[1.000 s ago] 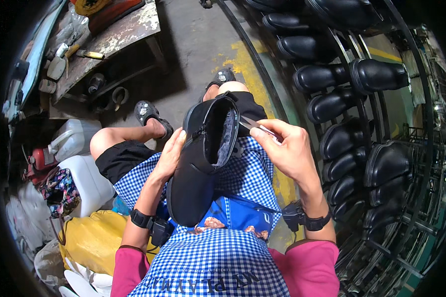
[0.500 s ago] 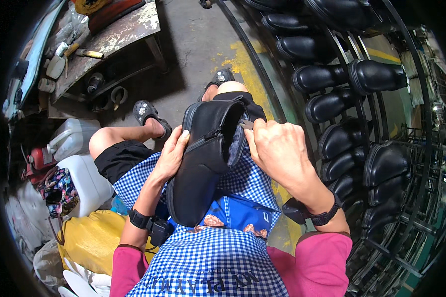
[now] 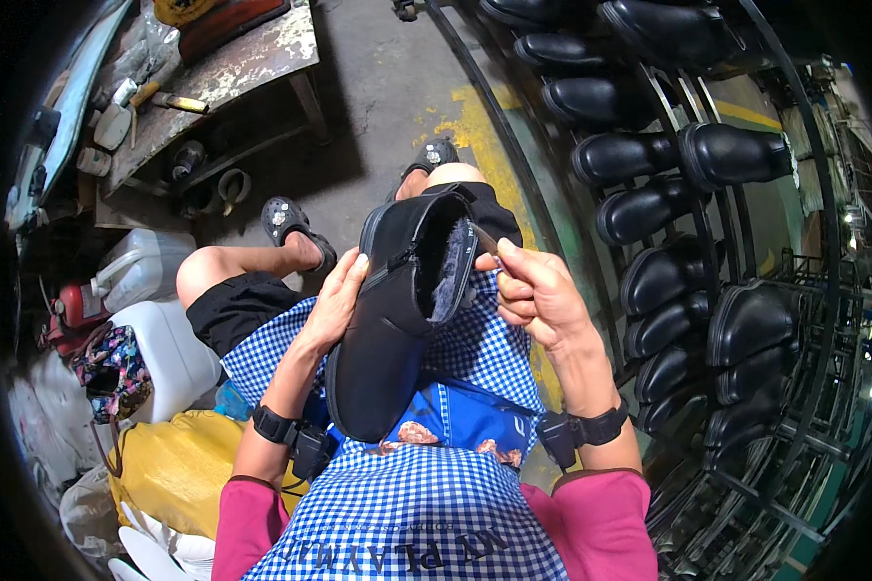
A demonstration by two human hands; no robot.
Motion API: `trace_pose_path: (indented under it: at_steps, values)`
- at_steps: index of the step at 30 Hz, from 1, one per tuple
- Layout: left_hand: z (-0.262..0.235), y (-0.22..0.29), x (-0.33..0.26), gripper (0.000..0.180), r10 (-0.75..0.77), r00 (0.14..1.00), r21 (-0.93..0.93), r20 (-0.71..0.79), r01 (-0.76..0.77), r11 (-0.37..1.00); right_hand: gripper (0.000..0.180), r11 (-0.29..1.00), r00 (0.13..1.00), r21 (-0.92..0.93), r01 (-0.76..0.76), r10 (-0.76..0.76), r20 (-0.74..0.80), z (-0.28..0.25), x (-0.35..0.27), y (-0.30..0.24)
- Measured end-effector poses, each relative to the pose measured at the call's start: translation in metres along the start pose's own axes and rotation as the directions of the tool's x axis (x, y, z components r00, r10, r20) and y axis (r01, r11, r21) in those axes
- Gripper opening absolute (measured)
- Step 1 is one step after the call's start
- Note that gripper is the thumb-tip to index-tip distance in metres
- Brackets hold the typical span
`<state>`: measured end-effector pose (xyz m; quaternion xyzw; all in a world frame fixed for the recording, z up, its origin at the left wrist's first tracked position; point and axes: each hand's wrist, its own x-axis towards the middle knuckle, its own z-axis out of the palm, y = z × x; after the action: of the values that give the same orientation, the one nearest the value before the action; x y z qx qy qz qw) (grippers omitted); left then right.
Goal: Picking up black boots from a rack and cleaning/inspecting them using a brush and cloth in a factory setting.
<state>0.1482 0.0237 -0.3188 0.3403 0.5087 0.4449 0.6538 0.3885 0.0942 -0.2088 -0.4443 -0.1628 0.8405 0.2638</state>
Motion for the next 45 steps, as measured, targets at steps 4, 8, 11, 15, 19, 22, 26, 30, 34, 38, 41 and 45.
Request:
trace_pose_path:
  at_steps: [4,8,11,15,19,22,26,30,34,38,41,45]
  values:
    - [0.001,-0.006,0.004,0.044,-0.013,1.0,-0.066,0.02,0.014,0.998,0.028,0.332,0.814,-0.901,0.281,-0.579,0.04,0.015,-0.011,-0.005]
    - [0.001,-0.003,0.002,0.044,0.016,1.0,-0.023,-0.001,-0.016,1.0,0.023,-0.302,0.749,-0.944,0.129,-0.594,0.293,0.046,-0.025,-0.017]
    - [0.003,0.001,0.0,0.045,0.02,1.0,0.024,-0.017,-0.019,1.0,0.02,-0.574,0.739,-0.816,0.067,-0.521,0.427,0.054,-0.025,-0.023]
    - [0.004,0.001,0.001,0.046,0.032,0.999,0.063,-0.009,-0.031,0.998,0.018,-0.735,0.793,-0.674,0.072,-0.368,0.486,0.051,-0.015,-0.03]
    - [0.0,-0.002,-0.001,0.046,-0.003,0.999,0.049,-0.036,0.004,0.999,0.019,-0.38,0.838,-0.902,0.205,-0.409,0.362,0.049,0.002,-0.036]
    - [-0.004,-0.022,0.005,0.043,0.014,1.0,-0.1,-0.026,-0.016,0.995,0.026,0.617,0.96,-0.765,0.183,-0.281,0.003,0.018,0.024,-0.017]
    - [0.001,-0.006,0.003,0.04,0.003,1.0,-0.045,-0.013,-0.004,0.999,0.028,0.99,0.998,-0.14,0.014,-0.006,0.062,-0.007,0.02,0.005]
    - [0.0,-0.005,0.002,0.039,0.018,1.0,0.04,-0.017,-0.017,0.999,0.025,0.567,0.896,-0.785,0.248,-0.442,-0.036,0.011,0.007,-0.001]
    - [0.004,0.001,0.001,0.042,0.019,1.0,-0.001,-0.017,-0.019,1.0,0.022,-0.073,0.793,-0.98,0.185,-0.579,0.192,0.034,-0.012,-0.013]
    - [0.0,-0.006,0.002,0.044,0.027,0.999,-0.022,-0.029,-0.028,0.999,0.02,-0.328,0.762,-0.931,0.16,-0.559,0.327,0.052,-0.024,-0.021]
    - [0.0,-0.003,0.002,0.047,0.005,1.0,-0.03,0.007,-0.004,1.0,0.018,-0.386,0.755,-0.908,0.163,-0.544,0.366,0.055,-0.022,-0.023]
    - [-0.001,-0.012,0.004,0.05,0.004,1.0,0.037,-0.018,-0.004,0.999,0.018,-0.558,0.765,-0.817,0.145,-0.46,0.451,0.058,-0.019,-0.03]
